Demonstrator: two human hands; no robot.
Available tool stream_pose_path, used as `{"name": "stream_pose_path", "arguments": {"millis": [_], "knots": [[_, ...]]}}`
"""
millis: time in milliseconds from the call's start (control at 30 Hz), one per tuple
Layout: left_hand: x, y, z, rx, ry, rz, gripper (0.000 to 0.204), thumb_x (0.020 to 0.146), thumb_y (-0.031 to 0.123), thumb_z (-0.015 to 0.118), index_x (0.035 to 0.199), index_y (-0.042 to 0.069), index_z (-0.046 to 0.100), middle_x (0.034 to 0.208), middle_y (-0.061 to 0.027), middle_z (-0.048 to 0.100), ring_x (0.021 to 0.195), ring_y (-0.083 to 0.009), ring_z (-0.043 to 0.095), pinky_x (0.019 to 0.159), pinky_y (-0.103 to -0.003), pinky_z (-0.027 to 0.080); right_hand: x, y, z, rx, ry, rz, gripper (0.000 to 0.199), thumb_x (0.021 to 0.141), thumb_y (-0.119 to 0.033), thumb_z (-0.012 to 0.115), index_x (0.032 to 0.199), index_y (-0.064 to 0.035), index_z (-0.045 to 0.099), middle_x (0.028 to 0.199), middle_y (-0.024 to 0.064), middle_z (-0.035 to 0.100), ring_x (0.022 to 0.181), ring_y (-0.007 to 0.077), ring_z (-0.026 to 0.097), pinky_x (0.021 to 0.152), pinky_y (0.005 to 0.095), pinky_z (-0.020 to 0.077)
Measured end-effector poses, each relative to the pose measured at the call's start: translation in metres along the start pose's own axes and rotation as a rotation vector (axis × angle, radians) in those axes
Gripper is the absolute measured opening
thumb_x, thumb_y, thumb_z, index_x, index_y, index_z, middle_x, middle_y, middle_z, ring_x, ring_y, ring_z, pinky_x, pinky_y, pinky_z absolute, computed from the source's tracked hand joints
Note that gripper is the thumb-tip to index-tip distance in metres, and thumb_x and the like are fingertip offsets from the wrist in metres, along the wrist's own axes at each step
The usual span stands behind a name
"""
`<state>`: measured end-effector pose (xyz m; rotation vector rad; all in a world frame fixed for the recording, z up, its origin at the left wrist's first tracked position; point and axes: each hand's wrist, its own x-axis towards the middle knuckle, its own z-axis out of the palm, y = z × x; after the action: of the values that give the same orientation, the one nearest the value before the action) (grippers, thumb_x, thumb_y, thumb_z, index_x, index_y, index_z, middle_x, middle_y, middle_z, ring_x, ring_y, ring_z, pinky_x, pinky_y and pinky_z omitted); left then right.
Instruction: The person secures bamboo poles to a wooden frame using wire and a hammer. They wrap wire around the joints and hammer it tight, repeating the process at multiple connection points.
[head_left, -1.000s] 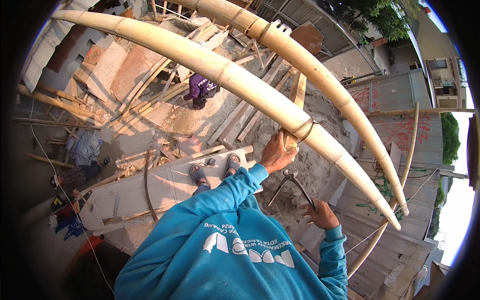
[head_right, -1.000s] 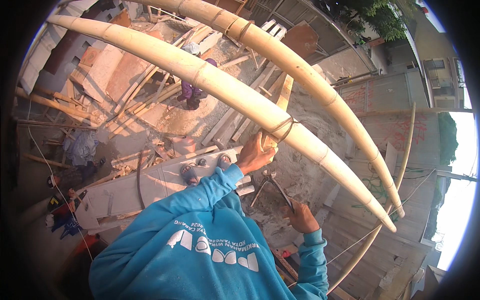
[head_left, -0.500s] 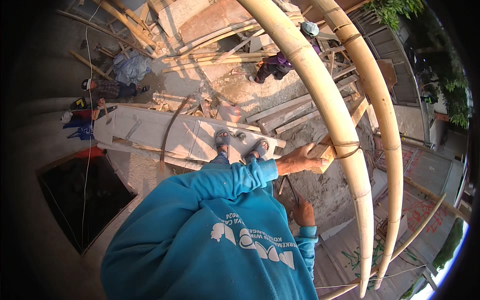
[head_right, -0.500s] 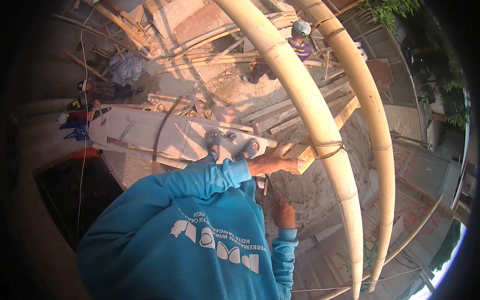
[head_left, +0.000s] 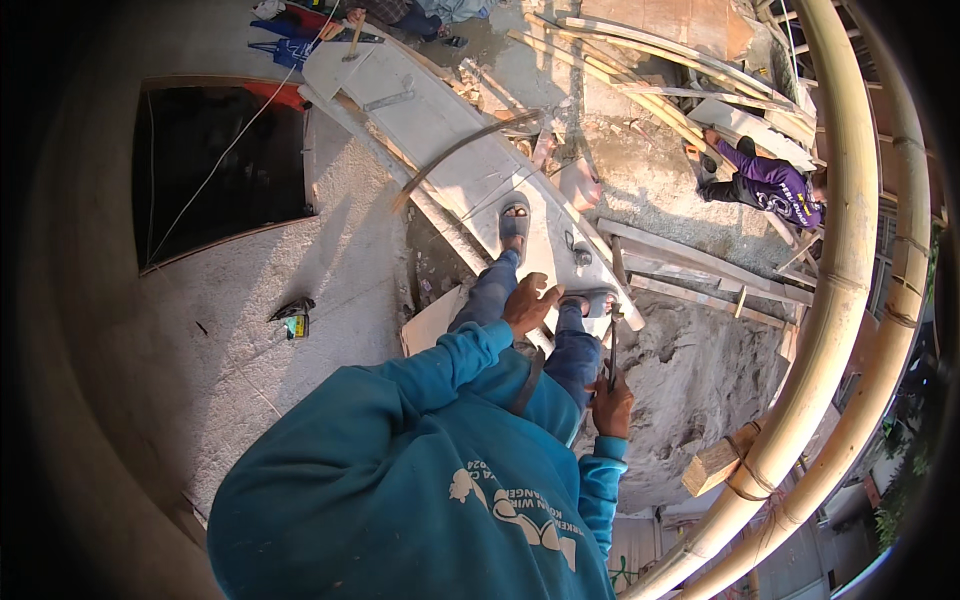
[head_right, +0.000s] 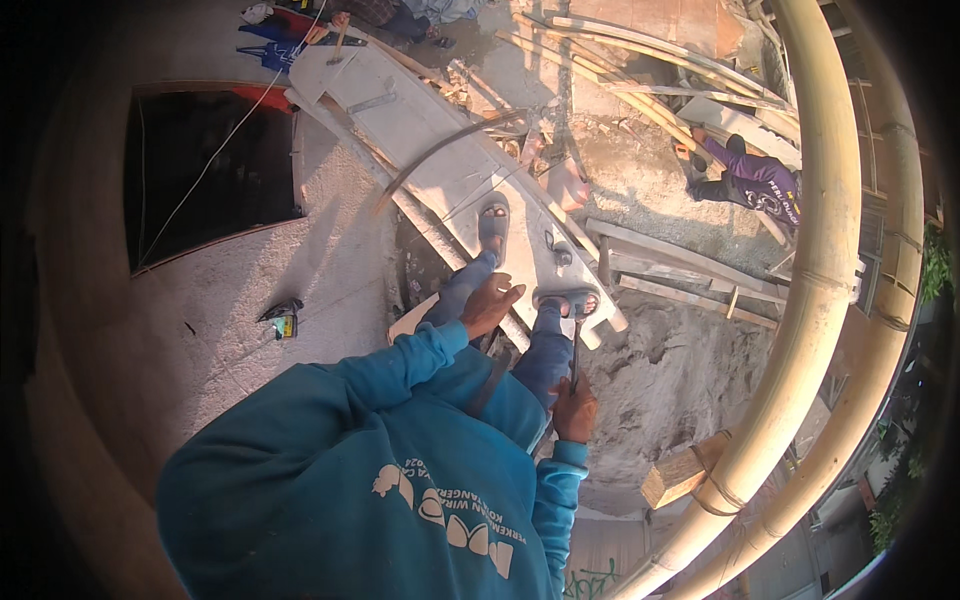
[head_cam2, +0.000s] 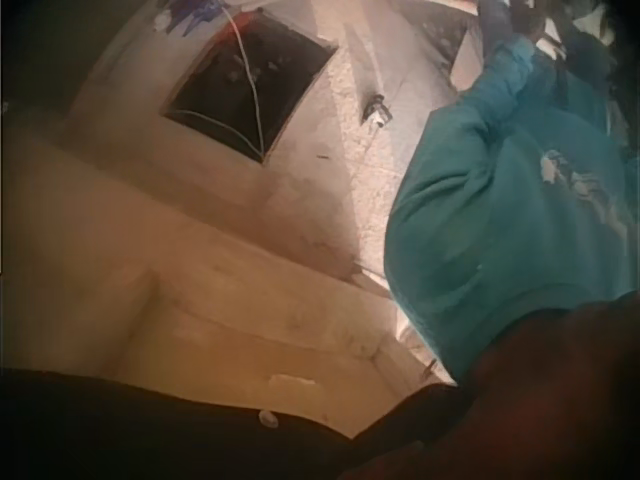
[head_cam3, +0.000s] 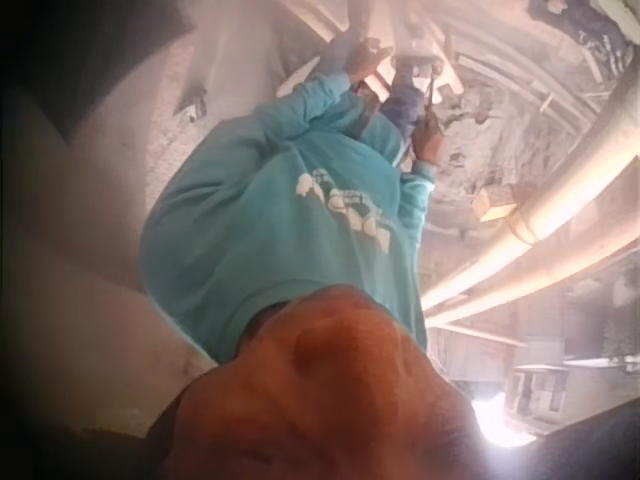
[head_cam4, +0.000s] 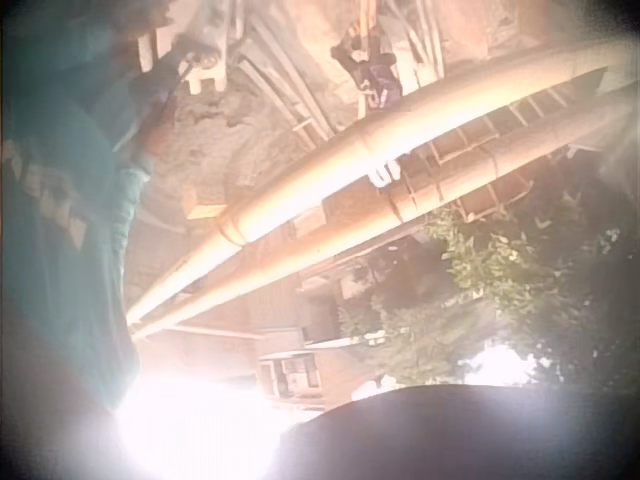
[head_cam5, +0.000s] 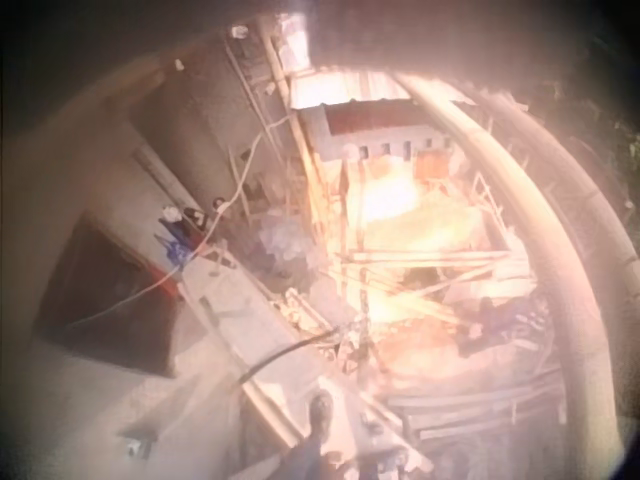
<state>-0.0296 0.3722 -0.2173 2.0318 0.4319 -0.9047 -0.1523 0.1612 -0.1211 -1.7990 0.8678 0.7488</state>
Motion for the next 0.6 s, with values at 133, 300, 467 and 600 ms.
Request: {"name": "stream_pose_path", "arguments": {"millis": [133,300,467,600], "knots": [[0.083,-0.095,-0.029,0.073,0.212,-0.013,0.05,0.094,0.04,0.061,0.122,-0.001,0.06,0.115,-0.0225,0.067,0.106,-0.0333,0.066,0.091,-0.042,0.051,0.089,0.007,0.081,-0.04,0.055,-0.11,0.029,0.1,-0.023,0.053,0.118,-0.0016,0.062,0.08,0.0189,0.068,0.069,0.031,0.068,0.066,0.0425,0.0527],[0.231,-0.19,-0.059,0.216,0.274,-0.065,0.027,0.094,0.022,0.058,0.111,0.004,0.069,0.111,-0.0201,0.069,0.102,-0.0366,0.067,0.089,-0.044,0.053,0.228,0.044,0.195,-0.312,0.061,-0.02,0.032,0.1,-0.032,0.048,0.11,-0.007,0.064,0.098,0.0249,0.07,0.093,0.0481,0.064,0.081,0.0525,0.0507],[0.388,-0.259,-0.072,0.479,0.093,-0.081,0.031,0.096,0.027,0.055,0.113,0.006,0.07,0.111,-0.0181,0.071,0.102,-0.0371,0.067,0.09,-0.044,0.052,0.353,0.089,0.303,-0.473,-0.044,0.206,0.034,0.1,-0.037,0.046,0.113,-0.011,0.064,0.105,0.0238,0.069,0.098,0.0463,0.064,0.085,0.0545,0.0492],[0.49,-0.302,-0.034,0.524,0.052,0.049,0.035,0.095,0.028,0.055,0.118,0.005,0.067,0.11,-0.02,0.07,0.104,-0.0385,0.066,0.091,-0.046,0.052,0.404,0.126,0.372,-0.484,0.013,0.33,0.03,0.103,-0.034,0.042,0.112,-0.0097,0.058,0.095,0.0237,0.071,0.09,0.0445,0.068,0.08,0.0554,0.0498]]}}
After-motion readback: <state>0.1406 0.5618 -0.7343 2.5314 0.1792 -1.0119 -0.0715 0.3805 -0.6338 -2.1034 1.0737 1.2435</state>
